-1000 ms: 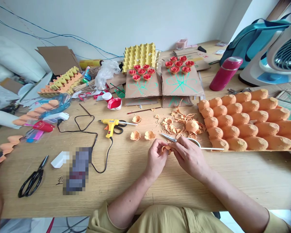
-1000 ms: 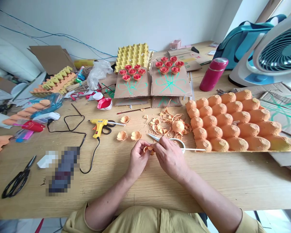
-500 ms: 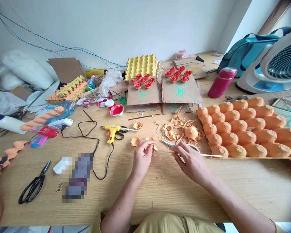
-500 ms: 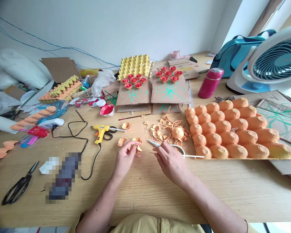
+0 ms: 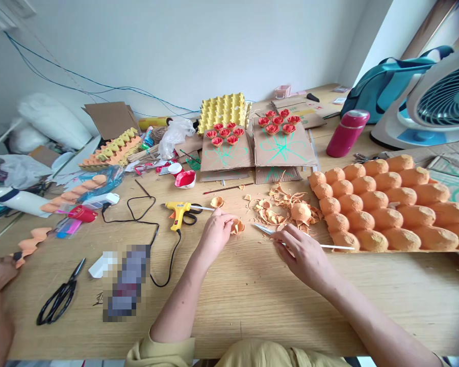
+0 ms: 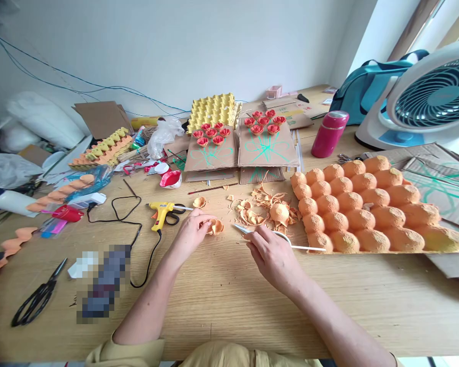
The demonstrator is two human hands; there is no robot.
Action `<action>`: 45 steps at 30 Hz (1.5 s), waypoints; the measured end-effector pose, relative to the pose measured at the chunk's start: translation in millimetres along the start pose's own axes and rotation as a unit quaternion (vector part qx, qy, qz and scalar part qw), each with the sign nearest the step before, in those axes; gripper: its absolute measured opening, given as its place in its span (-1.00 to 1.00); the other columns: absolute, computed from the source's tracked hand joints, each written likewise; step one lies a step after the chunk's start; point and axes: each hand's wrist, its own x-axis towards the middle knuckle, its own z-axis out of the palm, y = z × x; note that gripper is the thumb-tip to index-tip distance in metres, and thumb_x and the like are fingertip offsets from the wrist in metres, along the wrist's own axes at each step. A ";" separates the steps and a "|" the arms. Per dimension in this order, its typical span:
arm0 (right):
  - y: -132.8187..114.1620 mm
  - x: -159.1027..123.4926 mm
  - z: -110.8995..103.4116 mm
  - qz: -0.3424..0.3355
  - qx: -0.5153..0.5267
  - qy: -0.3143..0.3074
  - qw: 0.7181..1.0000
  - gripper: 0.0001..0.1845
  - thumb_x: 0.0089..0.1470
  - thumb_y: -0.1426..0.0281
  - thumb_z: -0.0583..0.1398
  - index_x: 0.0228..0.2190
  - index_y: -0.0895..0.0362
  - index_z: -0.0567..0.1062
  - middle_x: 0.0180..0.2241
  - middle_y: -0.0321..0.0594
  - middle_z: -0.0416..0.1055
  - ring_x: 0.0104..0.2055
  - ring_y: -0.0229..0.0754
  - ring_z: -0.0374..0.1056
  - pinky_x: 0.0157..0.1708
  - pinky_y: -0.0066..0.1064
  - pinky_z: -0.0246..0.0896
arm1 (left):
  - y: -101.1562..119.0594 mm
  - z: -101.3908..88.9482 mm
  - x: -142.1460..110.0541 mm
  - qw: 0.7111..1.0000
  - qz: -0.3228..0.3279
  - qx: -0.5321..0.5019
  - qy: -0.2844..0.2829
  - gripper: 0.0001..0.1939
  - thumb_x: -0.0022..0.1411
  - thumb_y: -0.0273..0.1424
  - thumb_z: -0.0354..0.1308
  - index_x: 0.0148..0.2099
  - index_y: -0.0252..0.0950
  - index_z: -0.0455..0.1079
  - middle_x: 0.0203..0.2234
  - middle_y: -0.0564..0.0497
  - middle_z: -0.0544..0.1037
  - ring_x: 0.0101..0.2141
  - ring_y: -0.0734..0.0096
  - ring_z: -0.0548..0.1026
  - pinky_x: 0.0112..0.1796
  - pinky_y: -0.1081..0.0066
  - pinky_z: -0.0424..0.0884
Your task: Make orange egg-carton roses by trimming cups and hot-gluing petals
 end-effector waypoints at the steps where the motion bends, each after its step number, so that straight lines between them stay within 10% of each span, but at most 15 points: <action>1: 0.1 -0.1 0.2 0.000 0.000 -0.002 1.000 -0.81 0.36 0.42 0.02 -0.20 0.10 0.44 -0.32 -0.18 0.40 -0.34 -0.17 0.34 -0.33 -0.38 0.23 | 2.1 -0.6 2.2 1.000 -0.002 0.008 -0.010 -0.71 0.20 -0.65 0.10 -0.18 -0.26 0.58 -0.25 -0.05 0.57 -0.27 0.36 0.53 -0.19 0.39 0.43; 14: 0.1 -0.6 2.8 -0.012 0.009 -0.020 1.000 -0.82 0.34 0.45 0.05 -0.25 0.10 0.45 -0.32 -0.21 0.37 -0.36 -0.20 0.33 -0.32 -0.38 0.20 | -1.2 9.8 11.6 0.999 -0.009 0.045 -0.019 -0.82 0.12 -0.63 0.19 -0.33 -0.26 0.52 -0.32 -0.01 0.60 -0.28 0.31 0.55 -0.23 0.38 0.40; 25: 0.3 -0.5 -0.8 -0.011 0.020 0.001 1.000 -0.83 0.35 0.43 0.04 -0.24 0.11 0.44 -0.34 -0.21 0.38 -0.36 -0.19 0.35 -0.33 -0.38 0.24 | -31.5 -29.4 -15.1 0.992 -0.051 0.009 0.113 -0.82 0.25 -0.56 0.07 -0.24 -0.24 0.48 -0.25 0.00 0.59 -0.34 0.37 0.54 -0.21 0.36 0.45; 45: 1.0 3.6 0.2 -0.009 0.009 -0.009 1.000 -0.79 0.35 0.43 0.02 -0.24 0.10 0.46 -0.33 -0.18 0.40 -0.36 -0.21 0.38 -0.39 -0.43 0.29 | -43.4 7.3 -32.1 0.991 -0.045 0.007 0.128 -0.73 0.17 -0.50 0.30 -0.06 -0.26 0.48 -0.15 -0.09 0.54 -0.09 0.19 0.51 0.02 0.19 0.43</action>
